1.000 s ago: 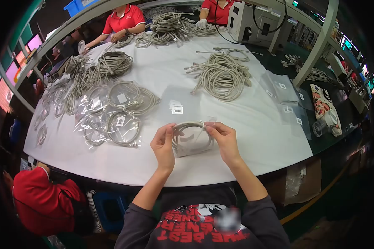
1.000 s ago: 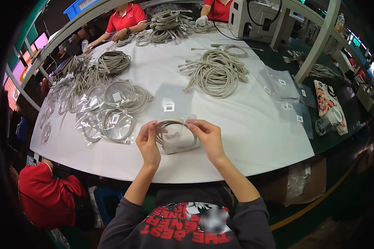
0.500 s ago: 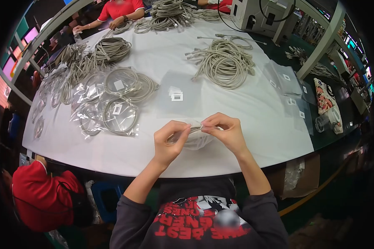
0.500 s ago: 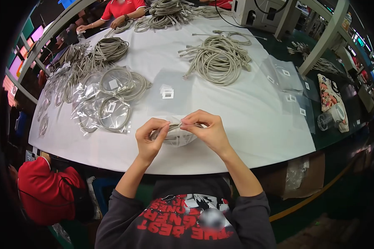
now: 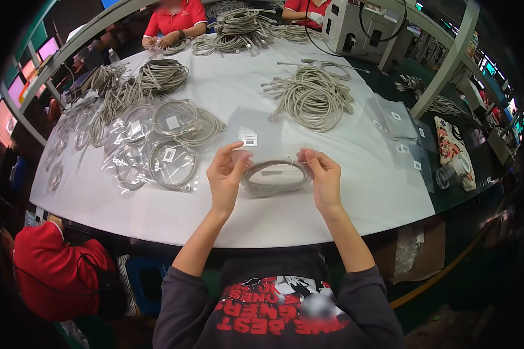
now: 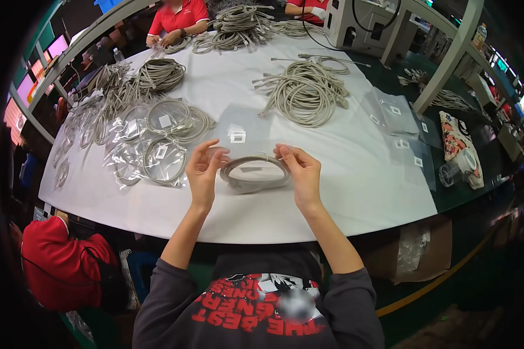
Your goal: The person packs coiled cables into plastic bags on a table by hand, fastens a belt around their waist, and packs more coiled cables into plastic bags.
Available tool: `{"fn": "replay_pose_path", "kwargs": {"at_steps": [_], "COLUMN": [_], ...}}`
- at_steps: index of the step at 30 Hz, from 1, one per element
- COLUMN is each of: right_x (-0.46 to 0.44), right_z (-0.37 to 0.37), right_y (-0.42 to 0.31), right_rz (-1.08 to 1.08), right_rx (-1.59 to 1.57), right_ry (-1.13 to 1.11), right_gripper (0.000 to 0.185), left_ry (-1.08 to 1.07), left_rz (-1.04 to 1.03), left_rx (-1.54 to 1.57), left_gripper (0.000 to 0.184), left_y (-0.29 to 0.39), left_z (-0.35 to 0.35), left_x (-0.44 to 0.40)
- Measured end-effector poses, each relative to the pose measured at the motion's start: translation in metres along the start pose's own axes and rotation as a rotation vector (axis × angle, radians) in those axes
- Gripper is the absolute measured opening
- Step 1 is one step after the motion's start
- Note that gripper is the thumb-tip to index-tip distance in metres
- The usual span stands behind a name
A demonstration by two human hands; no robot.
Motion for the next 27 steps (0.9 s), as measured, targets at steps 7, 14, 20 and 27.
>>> {"fn": "replay_pose_path", "kwargs": {"at_steps": [7, 14, 20, 27], "right_x": [0.007, 0.013, -0.017, -0.028], "right_z": [-0.011, -0.015, -0.001, -0.013], "right_y": [0.004, 0.005, -0.010, -0.042], "right_rz": [0.001, 0.230, 0.178, 0.031], "right_rx": [0.144, 0.413, 0.445, 0.150], "right_ry": [-0.084, -0.254, -0.327, -0.708], "right_gripper": [0.015, 0.010, 0.011, 0.017], "left_ry": [-0.117, -0.261, -0.390, -0.399], "left_rz": [-0.030, -0.252, -0.430, -0.264], "left_rx": [-0.148, -0.416, -0.532, -0.286], "left_gripper": [0.005, 0.002, 0.003, 0.016], "left_y": [-0.024, -0.026, -0.006, -0.022], "left_z": [-0.001, 0.001, -0.012, -0.030], "left_x": [0.011, 0.014, 0.016, -0.016]}}
Point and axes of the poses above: each hand's wrist, its own x-axis away from the middle knuckle, its own z-axis out of the back of the hand, y = z × x, the point moved 2 cm from there along -x, towards the middle knuckle, and after that the axes turned 6 degrees about -x, right-handed, at the moved point
